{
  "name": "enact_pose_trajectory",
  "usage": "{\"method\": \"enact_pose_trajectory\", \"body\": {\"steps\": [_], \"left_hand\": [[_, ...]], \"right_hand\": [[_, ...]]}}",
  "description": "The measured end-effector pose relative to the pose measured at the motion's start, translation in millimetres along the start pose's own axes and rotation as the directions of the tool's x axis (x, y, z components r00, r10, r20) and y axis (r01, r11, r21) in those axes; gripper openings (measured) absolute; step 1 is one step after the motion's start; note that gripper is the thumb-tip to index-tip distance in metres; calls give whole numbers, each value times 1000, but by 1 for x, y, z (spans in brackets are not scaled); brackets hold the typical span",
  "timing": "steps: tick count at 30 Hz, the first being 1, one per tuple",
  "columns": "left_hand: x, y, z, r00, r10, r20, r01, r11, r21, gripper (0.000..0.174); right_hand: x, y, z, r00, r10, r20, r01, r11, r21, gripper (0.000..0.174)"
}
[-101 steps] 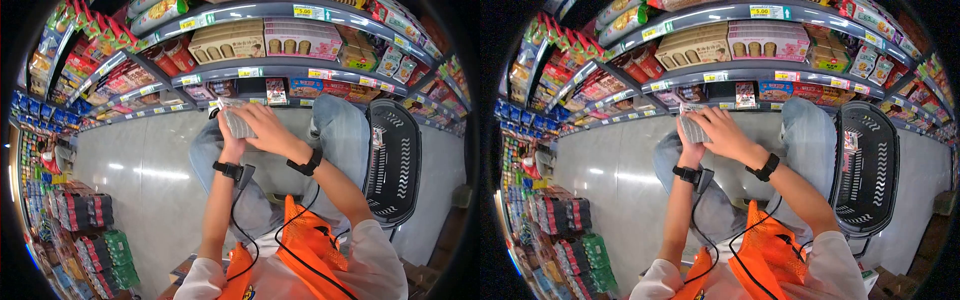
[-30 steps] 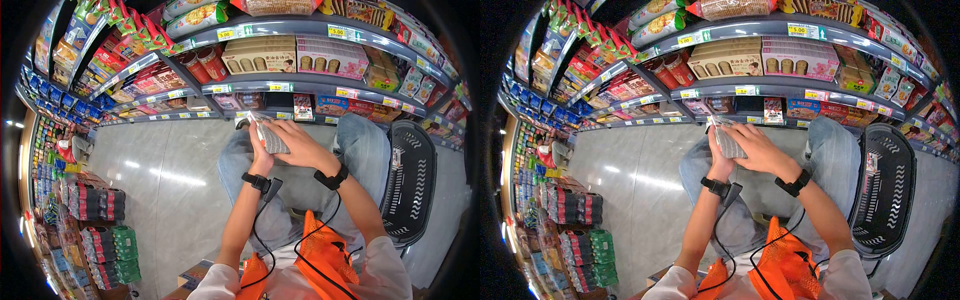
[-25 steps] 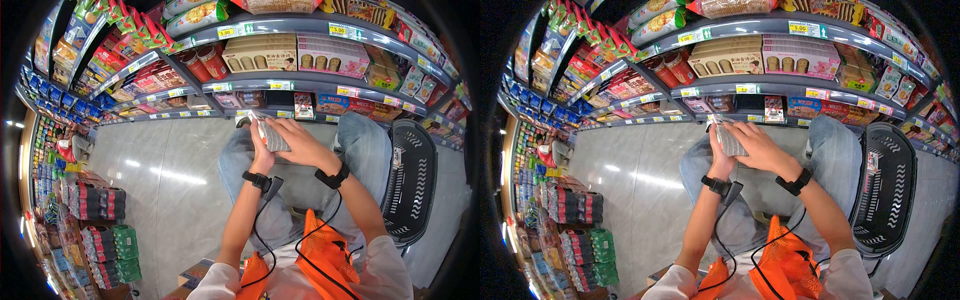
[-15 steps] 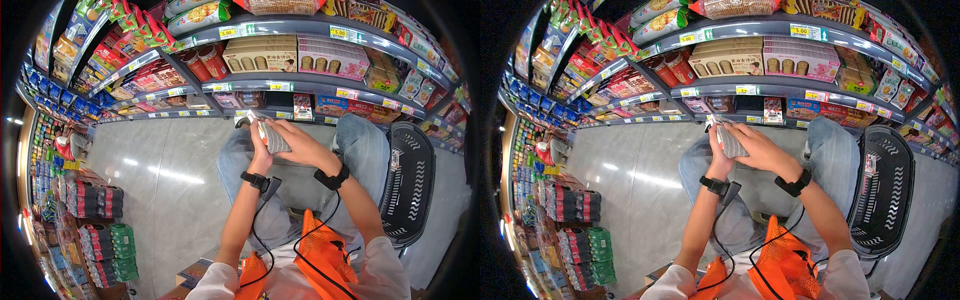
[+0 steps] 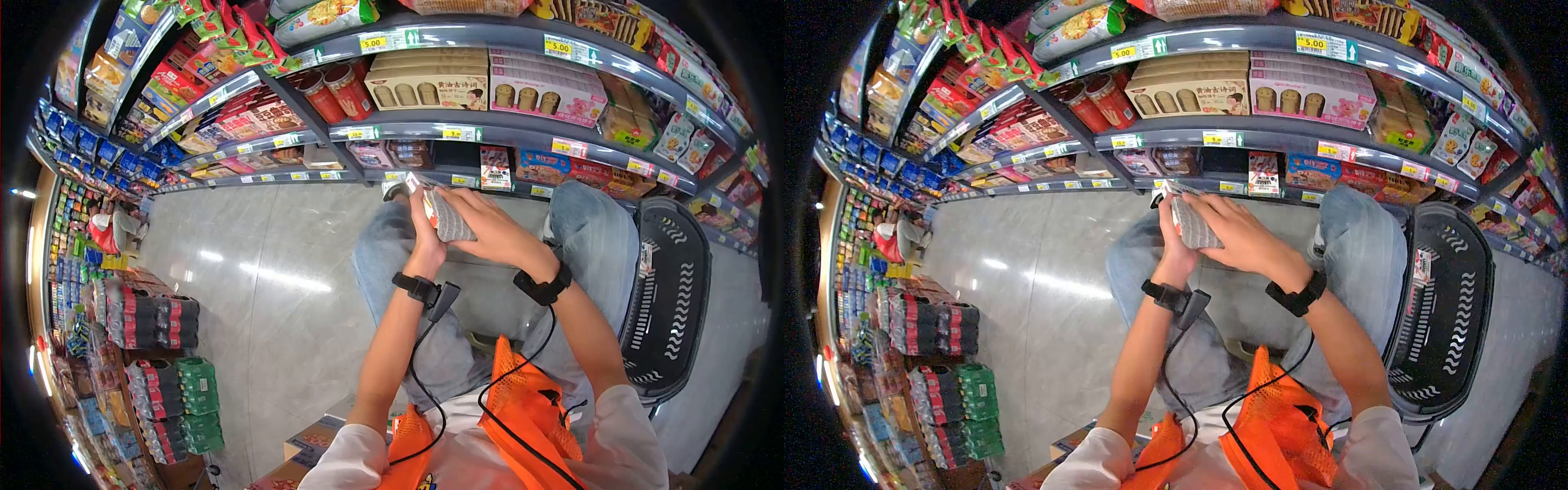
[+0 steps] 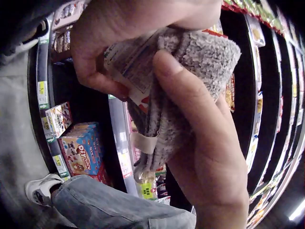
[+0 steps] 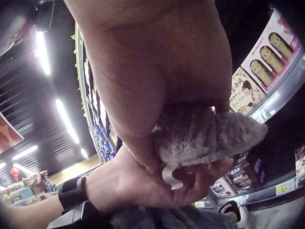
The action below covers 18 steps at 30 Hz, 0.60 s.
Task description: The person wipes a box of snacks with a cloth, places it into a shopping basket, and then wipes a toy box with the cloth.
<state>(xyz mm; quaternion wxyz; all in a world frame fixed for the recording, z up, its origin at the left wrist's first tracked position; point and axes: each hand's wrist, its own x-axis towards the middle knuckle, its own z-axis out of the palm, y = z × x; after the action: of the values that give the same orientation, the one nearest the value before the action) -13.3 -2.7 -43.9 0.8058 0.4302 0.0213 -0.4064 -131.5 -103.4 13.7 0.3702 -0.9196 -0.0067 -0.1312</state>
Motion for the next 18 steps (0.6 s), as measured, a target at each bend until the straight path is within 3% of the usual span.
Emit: {"method": "enact_pose_trajectory", "body": {"steps": [2,6,18], "left_hand": [[-6,3,5,999,-30,-42,30,1000,1,48],[13,-12,-16,995,17,93,-13,999,-48,49],[3,-5,-9,999,-17,49,17,1000,-14,50]], "right_hand": [[-1,0,0,1000,9,7,-9,1000,0,84],[-3,6,2,999,-29,-32,28,999,-15,84],[-2,0,3,1000,23,7,-23,1000,17,81]]}}
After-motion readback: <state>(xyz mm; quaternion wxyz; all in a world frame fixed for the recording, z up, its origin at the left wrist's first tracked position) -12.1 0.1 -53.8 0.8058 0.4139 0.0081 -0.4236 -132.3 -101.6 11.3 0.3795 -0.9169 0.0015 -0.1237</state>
